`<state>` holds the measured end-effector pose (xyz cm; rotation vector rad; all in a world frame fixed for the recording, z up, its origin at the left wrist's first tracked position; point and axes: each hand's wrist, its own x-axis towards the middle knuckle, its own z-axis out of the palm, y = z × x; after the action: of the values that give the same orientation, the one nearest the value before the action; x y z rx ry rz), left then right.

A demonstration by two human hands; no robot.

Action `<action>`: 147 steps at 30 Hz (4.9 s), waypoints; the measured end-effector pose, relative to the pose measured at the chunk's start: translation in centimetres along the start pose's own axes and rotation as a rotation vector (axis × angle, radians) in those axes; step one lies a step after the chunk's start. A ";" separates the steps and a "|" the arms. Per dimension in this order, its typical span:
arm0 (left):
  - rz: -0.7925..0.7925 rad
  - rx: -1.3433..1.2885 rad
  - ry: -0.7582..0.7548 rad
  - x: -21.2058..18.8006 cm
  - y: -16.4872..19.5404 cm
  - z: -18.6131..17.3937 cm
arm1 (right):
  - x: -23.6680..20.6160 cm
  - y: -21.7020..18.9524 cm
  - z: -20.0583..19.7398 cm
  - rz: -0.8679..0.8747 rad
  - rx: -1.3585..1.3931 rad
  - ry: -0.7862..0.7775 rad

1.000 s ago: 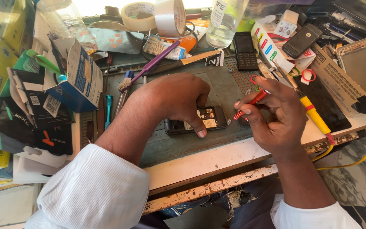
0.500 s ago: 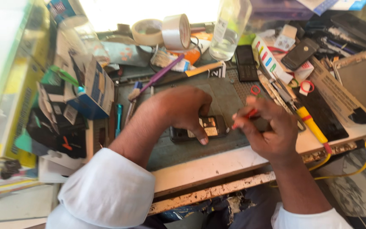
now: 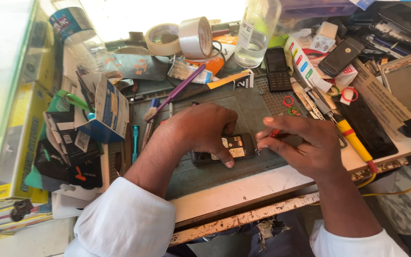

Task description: The person unscrews and removes several small screws from a mobile phone using a screwdriver, detaches the back cover, and handles internal components including the battery and circuit board.

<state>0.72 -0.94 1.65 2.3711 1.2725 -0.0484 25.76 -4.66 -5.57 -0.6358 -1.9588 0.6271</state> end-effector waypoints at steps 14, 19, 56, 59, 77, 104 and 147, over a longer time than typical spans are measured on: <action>-0.008 -0.002 -0.011 0.2 0.3 0.1 | -0.9 1.5 0.2 0.038 0.381 -0.121; 0.013 0.001 -0.006 0.2 0.3 0.1 | -0.9 1.1 0.2 0.006 0.449 -0.077; -0.045 -0.009 -0.100 -0.8 2.1 -0.9 | -1.3 0.8 0.0 -0.002 0.151 0.347; -0.030 -0.024 -0.103 -0.7 2.0 -0.9 | -1.1 0.8 -0.1 -0.018 0.102 0.375; 0.013 -0.078 -0.054 -0.7 1.6 -0.9 | -1.4 1.3 0.2 -0.035 0.156 0.345; 0.052 -0.083 -0.075 -0.7 1.8 -0.7 | -1.3 1.1 0.9 -0.098 0.166 0.194; 0.086 -0.072 -0.050 -0.6 1.4 -0.2 | 0.9 -0.6 0.9 -0.092 0.030 0.057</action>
<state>1.49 -1.99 2.53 2.3457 1.1293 -0.0348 24.47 -4.62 -5.01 -0.5365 -1.9108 0.5745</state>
